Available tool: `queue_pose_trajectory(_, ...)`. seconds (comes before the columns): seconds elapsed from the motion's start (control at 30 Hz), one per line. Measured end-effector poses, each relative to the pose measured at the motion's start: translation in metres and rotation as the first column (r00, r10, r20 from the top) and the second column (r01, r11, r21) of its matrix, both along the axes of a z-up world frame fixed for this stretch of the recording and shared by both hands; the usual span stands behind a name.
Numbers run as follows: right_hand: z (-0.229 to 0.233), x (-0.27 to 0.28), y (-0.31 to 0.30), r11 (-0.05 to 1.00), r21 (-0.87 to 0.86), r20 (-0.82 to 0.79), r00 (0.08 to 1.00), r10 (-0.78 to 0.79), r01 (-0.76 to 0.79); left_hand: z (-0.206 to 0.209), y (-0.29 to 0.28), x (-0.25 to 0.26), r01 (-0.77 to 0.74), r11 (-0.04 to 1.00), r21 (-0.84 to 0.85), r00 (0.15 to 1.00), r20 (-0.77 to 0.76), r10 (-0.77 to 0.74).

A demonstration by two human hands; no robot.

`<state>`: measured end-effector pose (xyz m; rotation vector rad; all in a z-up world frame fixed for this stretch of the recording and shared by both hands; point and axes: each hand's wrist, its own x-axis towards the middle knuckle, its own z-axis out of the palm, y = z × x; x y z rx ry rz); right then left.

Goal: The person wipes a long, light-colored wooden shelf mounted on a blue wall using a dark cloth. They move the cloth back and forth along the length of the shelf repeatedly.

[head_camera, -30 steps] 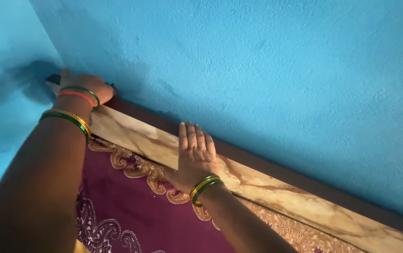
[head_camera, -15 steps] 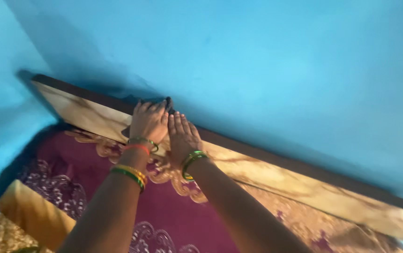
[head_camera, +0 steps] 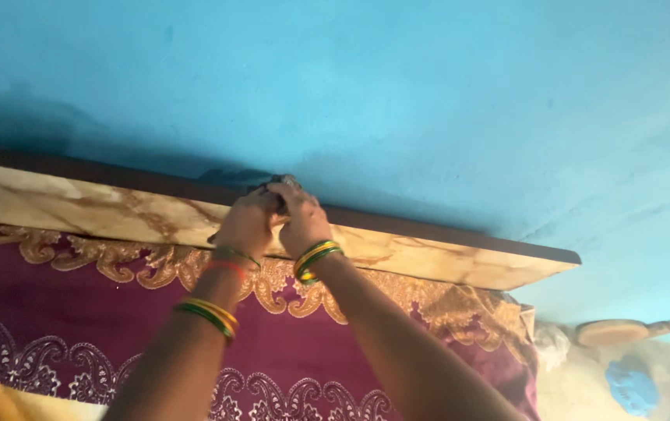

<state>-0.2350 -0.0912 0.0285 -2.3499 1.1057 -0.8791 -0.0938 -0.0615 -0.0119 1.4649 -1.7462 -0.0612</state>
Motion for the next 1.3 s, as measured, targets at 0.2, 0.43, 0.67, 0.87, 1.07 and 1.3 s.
queue_pose_trajectory(0.2, 0.039, 0.001, -0.010, 0.951, 0.091, 0.187, 0.943, 0.275, -0.296, 0.031, -0.011, 0.036, 0.182, 0.953, 0.241, 0.438, -0.888, 0.141)
queue_pose_trajectory(0.43, 0.019, 0.029, -0.001, 0.969, -0.244, -0.073, 0.997, 0.009, -0.027, -0.002, -0.010, 0.070, -0.036, 0.949, 0.314, 0.503, -0.814, 0.289)
queue_pose_trajectory(0.67, -0.039, 0.080, 0.002, 0.949, -0.299, -0.469, 0.852, -0.234, 0.096, -0.001, 0.022, 0.101, -0.634, 0.455, 0.625, 0.769, 0.576, 0.279)
queue_pose_trajectory(0.87, -0.030, 0.157, 0.004, 0.951, -0.277, -0.528, 0.849, -0.030, -0.139, 0.017, 0.016, 0.091, -0.648, 0.282, 0.707, 0.761, 0.619, 0.196)
queue_pose_trajectory(1.07, -0.011, 0.078, -0.003, 0.948, -0.230, -0.670, 0.743, 0.009, -0.219, 0.036, 0.029, 0.080, -0.629, 0.305, 0.715, 0.777, 0.593, 0.213)
queue_pose_trajectory(1.3, 0.016, -0.006, 0.018, 0.994, -0.108, -0.678, 0.731, -0.071, -0.003, 0.033, 0.034, 0.076, -0.595, 0.367, 0.715, 0.803, 0.535, 0.262)
